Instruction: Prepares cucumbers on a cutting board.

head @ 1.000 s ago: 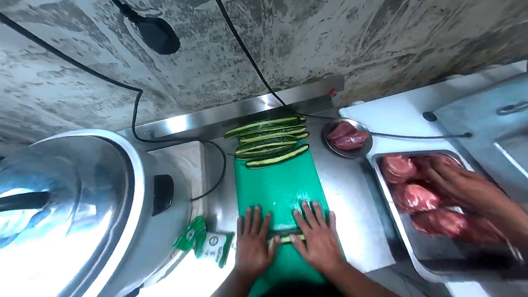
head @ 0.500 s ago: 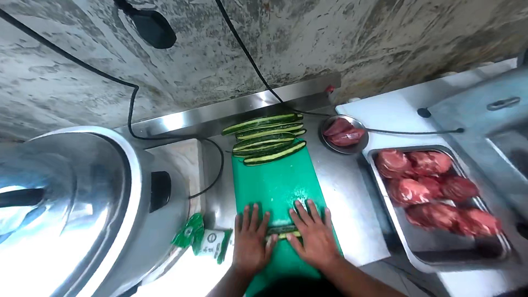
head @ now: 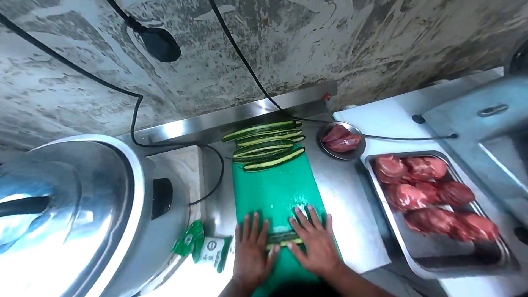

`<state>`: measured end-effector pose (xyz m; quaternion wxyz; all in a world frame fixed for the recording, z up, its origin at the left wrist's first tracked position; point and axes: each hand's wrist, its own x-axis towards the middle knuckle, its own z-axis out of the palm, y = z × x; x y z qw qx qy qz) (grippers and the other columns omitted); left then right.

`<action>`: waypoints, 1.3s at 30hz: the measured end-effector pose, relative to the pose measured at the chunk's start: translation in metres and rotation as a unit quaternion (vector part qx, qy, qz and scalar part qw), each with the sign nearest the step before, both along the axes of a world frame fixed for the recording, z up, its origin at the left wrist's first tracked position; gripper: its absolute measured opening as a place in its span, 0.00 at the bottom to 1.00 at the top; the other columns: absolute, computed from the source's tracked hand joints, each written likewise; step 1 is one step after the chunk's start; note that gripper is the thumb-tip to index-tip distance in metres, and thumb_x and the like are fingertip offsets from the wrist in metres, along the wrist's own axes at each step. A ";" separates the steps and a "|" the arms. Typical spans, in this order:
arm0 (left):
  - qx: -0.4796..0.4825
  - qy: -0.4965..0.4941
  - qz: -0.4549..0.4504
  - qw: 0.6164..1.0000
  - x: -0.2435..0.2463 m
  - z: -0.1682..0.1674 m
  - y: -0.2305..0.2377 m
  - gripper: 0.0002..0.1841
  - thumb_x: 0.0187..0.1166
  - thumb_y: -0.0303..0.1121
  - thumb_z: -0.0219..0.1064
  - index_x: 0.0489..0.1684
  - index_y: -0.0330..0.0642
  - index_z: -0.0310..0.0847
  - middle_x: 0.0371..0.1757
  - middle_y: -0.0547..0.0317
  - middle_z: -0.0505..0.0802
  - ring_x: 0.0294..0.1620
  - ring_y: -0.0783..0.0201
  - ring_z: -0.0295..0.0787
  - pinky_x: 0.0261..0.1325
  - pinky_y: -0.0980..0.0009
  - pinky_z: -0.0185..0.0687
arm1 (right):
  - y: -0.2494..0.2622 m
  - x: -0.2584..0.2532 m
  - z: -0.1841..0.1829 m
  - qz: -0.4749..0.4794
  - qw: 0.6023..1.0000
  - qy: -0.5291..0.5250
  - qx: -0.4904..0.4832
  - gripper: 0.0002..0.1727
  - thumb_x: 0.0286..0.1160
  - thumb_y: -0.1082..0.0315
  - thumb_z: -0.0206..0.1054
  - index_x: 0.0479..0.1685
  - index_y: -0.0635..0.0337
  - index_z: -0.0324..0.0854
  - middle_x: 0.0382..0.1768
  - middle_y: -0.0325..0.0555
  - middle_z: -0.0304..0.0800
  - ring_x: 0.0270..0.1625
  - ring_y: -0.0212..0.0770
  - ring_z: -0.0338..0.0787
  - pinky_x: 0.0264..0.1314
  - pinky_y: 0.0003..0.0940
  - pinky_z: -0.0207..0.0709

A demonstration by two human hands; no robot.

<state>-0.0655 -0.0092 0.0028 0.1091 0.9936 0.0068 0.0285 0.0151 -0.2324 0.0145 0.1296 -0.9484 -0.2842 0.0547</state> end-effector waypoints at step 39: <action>0.003 0.090 0.022 0.996 0.053 0.013 0.011 0.49 0.79 0.75 0.31 0.91 0.49 0.62 0.94 0.45 0.59 0.95 0.38 0.45 0.90 0.31 0.40 | 0.034 0.057 0.018 -0.024 0.991 0.070 -0.109 0.44 0.82 0.29 0.33 0.96 0.39 0.51 0.97 0.34 0.42 0.98 0.54 0.35 0.88 0.82 0.28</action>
